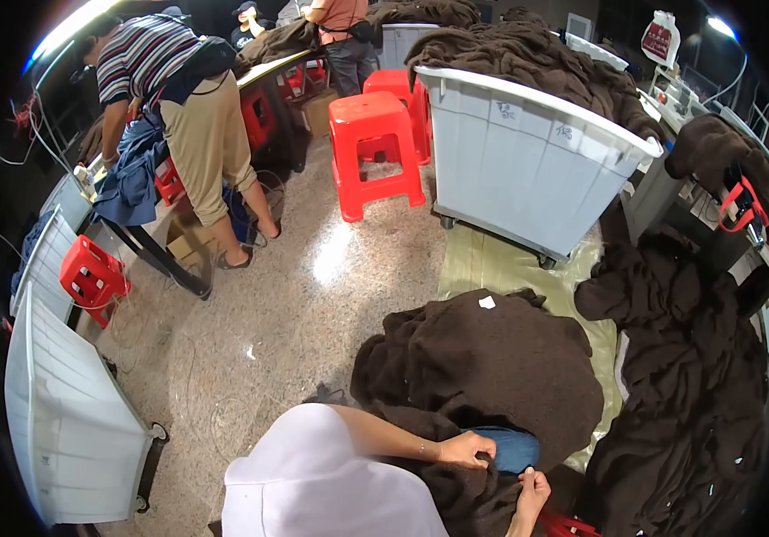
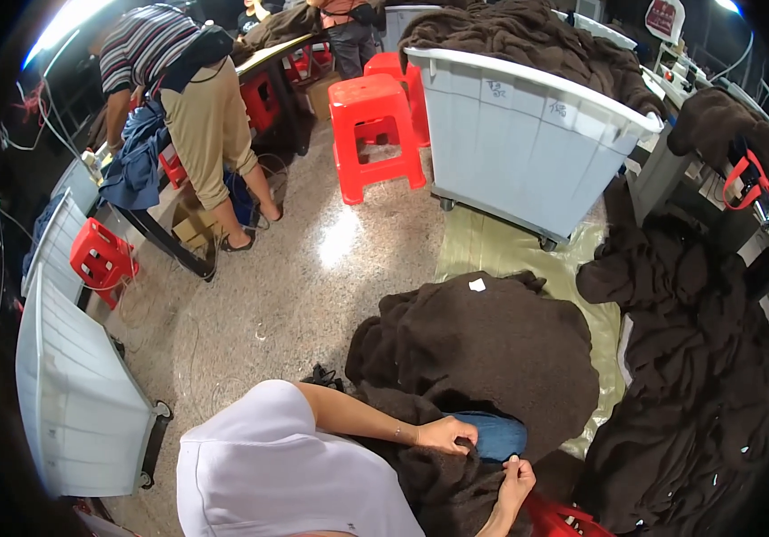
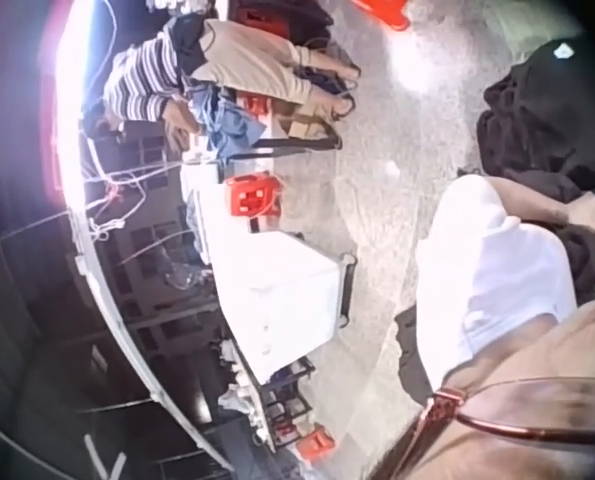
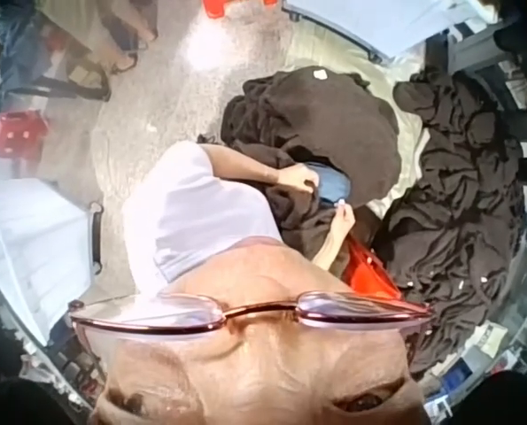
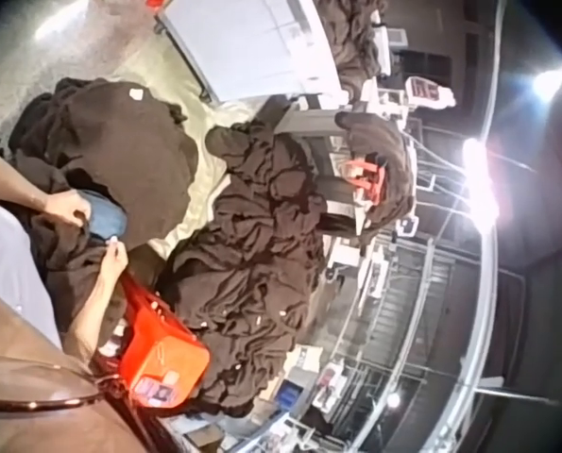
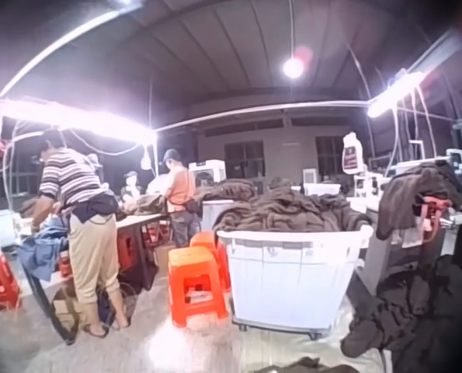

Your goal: Trimming loose threads from brown fleece garments using a small pair of snips.

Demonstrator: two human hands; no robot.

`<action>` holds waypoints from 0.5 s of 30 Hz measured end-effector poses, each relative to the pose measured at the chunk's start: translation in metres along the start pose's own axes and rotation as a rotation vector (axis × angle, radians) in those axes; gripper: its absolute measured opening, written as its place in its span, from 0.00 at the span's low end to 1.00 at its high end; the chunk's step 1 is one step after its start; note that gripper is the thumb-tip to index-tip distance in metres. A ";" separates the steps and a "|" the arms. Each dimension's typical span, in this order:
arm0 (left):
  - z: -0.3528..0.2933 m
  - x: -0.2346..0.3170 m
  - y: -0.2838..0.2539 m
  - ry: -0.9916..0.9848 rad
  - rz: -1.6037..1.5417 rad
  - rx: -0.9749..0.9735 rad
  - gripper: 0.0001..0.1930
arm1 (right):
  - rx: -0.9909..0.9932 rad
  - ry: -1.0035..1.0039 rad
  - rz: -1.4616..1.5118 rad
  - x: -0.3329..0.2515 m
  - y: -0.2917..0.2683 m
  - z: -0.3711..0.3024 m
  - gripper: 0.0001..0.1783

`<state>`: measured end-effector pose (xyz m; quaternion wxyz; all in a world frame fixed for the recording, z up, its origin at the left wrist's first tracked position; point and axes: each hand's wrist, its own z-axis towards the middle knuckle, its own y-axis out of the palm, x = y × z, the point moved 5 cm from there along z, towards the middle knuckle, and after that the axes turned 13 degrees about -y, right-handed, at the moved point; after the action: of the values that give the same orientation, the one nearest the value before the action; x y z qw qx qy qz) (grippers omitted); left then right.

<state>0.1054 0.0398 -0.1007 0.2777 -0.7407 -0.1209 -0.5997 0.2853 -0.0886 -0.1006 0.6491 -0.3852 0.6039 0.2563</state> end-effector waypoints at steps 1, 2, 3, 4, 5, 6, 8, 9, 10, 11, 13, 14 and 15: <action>0.000 0.001 0.000 -0.004 -0.005 -0.008 0.09 | 0.001 -0.003 0.004 0.000 0.000 -0.001 0.17; 0.000 0.001 0.001 -0.010 -0.010 -0.012 0.09 | -0.001 -0.005 0.008 0.000 0.000 -0.001 0.17; -0.001 0.001 0.001 -0.009 -0.009 -0.012 0.09 | -0.001 -0.006 0.009 0.001 0.000 -0.002 0.17; -0.002 0.000 0.001 -0.012 -0.016 -0.015 0.09 | -0.001 -0.006 0.007 0.001 0.000 -0.002 0.17; -0.002 0.000 0.002 -0.014 -0.024 -0.019 0.09 | -0.001 -0.005 0.004 0.002 0.000 -0.002 0.17; -0.002 -0.001 0.002 -0.015 -0.022 -0.018 0.09 | -0.002 -0.005 0.007 0.002 0.000 -0.002 0.17; -0.002 -0.001 0.002 -0.015 -0.014 -0.013 0.10 | -0.012 0.002 -0.006 0.003 0.000 -0.002 0.17; -0.001 -0.002 0.002 -0.020 -0.012 -0.012 0.10 | -0.014 0.005 -0.002 0.005 0.000 -0.001 0.17; 0.002 -0.002 0.002 -0.028 0.002 -0.020 0.10 | -0.015 -0.004 0.011 0.007 0.000 0.001 0.17; 0.002 -0.002 0.002 -0.023 0.008 -0.026 0.10 | -0.013 -0.022 0.012 0.004 0.000 0.001 0.17; 0.002 0.000 0.001 -0.007 -0.019 -0.028 0.10 | -0.009 -0.021 -0.003 -0.001 -0.001 0.001 0.17; 0.002 -0.001 0.001 -0.009 -0.033 -0.036 0.10 | -0.006 -0.006 0.001 0.001 -0.001 0.000 0.17; 0.003 -0.001 0.002 -0.011 -0.025 -0.040 0.10 | -0.002 -0.006 0.008 0.002 -0.001 0.001 0.17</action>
<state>0.1086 0.0402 -0.1024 0.2547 -0.7478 -0.1197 -0.6013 0.2875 -0.0884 -0.1021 0.6494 -0.3824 0.6034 0.2607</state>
